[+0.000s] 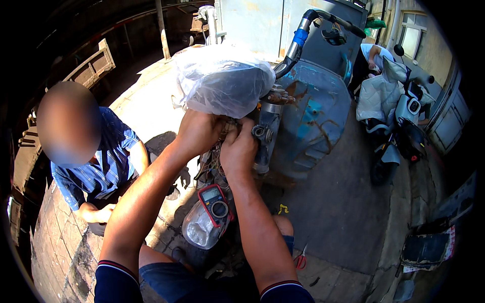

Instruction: The person repairs the electrical wiring of a motorized tricycle by stripping wire insulation with scissors, twisting exposed wires together, and wrapping connections with electrical tape. A multimeter is used to test the circuit, and the person works on the handlebar and engine area while two other people observe.

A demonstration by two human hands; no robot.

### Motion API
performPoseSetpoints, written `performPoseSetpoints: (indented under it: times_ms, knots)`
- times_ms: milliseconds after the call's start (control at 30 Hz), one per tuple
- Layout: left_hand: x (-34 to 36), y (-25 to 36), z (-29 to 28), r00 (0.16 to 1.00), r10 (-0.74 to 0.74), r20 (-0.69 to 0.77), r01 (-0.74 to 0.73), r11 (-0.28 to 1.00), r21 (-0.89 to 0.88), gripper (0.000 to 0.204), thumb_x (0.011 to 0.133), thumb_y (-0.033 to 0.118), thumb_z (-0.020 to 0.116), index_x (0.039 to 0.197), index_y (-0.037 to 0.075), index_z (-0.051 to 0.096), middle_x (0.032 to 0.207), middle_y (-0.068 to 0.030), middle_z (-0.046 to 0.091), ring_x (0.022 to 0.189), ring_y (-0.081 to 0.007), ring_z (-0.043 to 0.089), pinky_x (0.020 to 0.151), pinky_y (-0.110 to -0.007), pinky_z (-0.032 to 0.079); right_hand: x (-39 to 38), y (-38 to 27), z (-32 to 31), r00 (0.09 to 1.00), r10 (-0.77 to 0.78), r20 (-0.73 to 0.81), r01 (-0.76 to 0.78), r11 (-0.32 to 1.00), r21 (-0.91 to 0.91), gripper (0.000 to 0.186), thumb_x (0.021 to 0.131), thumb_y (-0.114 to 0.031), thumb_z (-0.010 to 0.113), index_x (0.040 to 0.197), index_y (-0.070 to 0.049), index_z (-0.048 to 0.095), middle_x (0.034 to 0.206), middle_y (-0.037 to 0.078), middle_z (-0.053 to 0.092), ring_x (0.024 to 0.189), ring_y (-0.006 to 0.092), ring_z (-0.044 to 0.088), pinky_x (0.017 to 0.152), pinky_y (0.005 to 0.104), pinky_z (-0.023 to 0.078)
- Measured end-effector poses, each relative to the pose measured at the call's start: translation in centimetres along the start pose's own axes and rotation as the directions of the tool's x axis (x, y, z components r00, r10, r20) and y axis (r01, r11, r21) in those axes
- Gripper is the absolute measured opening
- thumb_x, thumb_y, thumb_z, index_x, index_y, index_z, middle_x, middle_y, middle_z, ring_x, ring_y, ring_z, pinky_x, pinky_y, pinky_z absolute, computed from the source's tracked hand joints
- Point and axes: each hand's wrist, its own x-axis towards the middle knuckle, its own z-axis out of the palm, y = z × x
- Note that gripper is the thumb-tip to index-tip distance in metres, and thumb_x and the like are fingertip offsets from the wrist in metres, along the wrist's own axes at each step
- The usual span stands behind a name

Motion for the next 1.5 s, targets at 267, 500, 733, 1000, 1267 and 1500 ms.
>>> performPoseSetpoints:
  times_ms: [267, 500, 733, 1000, 1267, 1500]
  knots:
    - [0.0, 0.1, 0.1, 1.0, 0.007, 0.008, -0.007, 1.0, -0.013, 0.01, 0.079, 0.011, 0.07, 0.086, 0.005, 0.075, 0.085, -0.0195, 0.071, 0.081, -0.0433, 0.068, 0.073, -0.052, 0.055, 0.6, -1.1, 0.3, 0.991, 0.127, 0.043, -0.131, 0.985, 0.116, 0.025, 0.101, -0.01, 0.057, 0.121, 0.005, 0.062, 0.107, 0.024, 0.073, 0.094, 0.0319, 0.072, 0.085, 0.0401, 0.054]
    - [-0.3, -0.5, 0.1, 0.997, -0.051, 0.063, 0.057, 0.994, -0.098, 0.013, 0.079, 0.011, 0.07, 0.089, 0.006, 0.077, 0.087, -0.019, 0.072, 0.083, -0.0425, 0.069, 0.074, -0.051, 0.055, 1.4, -1.9, 0.6, 0.986, 0.158, 0.061, -0.156, 0.987, -0.034, 0.036, 0.099, -0.023, 0.05, 0.106, 0.007, 0.069, 0.1, 0.025, 0.073, 0.091, 0.0388, 0.069, 0.083, 0.044, 0.052]
    - [-0.8, -0.2, -0.4, 0.997, -0.074, 0.015, 0.075, 0.992, -0.104, 0.012, 0.078, 0.007, 0.069, 0.089, 0.004, 0.075, 0.087, -0.0194, 0.073, 0.086, -0.0429, 0.069, 0.076, -0.051, 0.055, 0.7, -0.8, 0.8, 0.97, 0.237, 0.05, -0.24, 0.967, 0.084, 0.034, 0.1, -0.024, 0.048, 0.106, 0.004, 0.066, 0.097, 0.026, 0.072, 0.09, 0.0437, 0.068, 0.082, 0.0495, 0.052]
    - [-1.5, 0.4, -1.5, 0.991, -0.131, 0.024, 0.133, 0.985, -0.114, 0.012, 0.079, 0.005, 0.068, 0.09, 0.002, 0.072, 0.086, -0.0194, 0.073, 0.085, -0.0435, 0.07, 0.077, -0.052, 0.055, -2.3, -2.0, 0.1, 0.999, -0.026, -0.037, 0.027, 0.999, 0.03, 0.013, 0.099, -0.007, 0.059, 0.11, 0.0, 0.06, 0.097, 0.024, 0.073, 0.092, 0.0452, 0.07, 0.076, 0.0499, 0.053]
    - [-1.4, 0.4, -1.4, 0.978, -0.138, 0.157, 0.166, 0.969, -0.184, 0.027, 0.086, -0.004, 0.065, 0.113, -0.002, 0.069, 0.111, -0.022, 0.071, 0.107, -0.0388, 0.067, 0.093, -0.044, 0.052, -1.1, -2.7, 0.3, 0.987, 0.162, 0.017, -0.162, 0.987, -0.004, 0.025, 0.101, -0.019, 0.058, 0.11, 0.003, 0.065, 0.099, 0.021, 0.075, 0.09, 0.0363, 0.073, 0.082, 0.0442, 0.054]
    - [-1.8, 0.4, -0.6, 0.969, -0.136, 0.208, 0.184, 0.956, -0.228, 0.023, 0.09, -0.01, 0.062, 0.112, -0.009, 0.068, 0.105, -0.0223, 0.074, 0.099, -0.0308, 0.074, 0.087, -0.039, 0.058, 0.0, -0.9, 0.8, 0.95, 0.31, 0.04, -0.312, 0.945, 0.096, 0.036, 0.101, -0.027, 0.049, 0.109, 0.004, 0.065, 0.107, 0.029, 0.07, 0.101, 0.0461, 0.066, 0.088, 0.0507, 0.05]
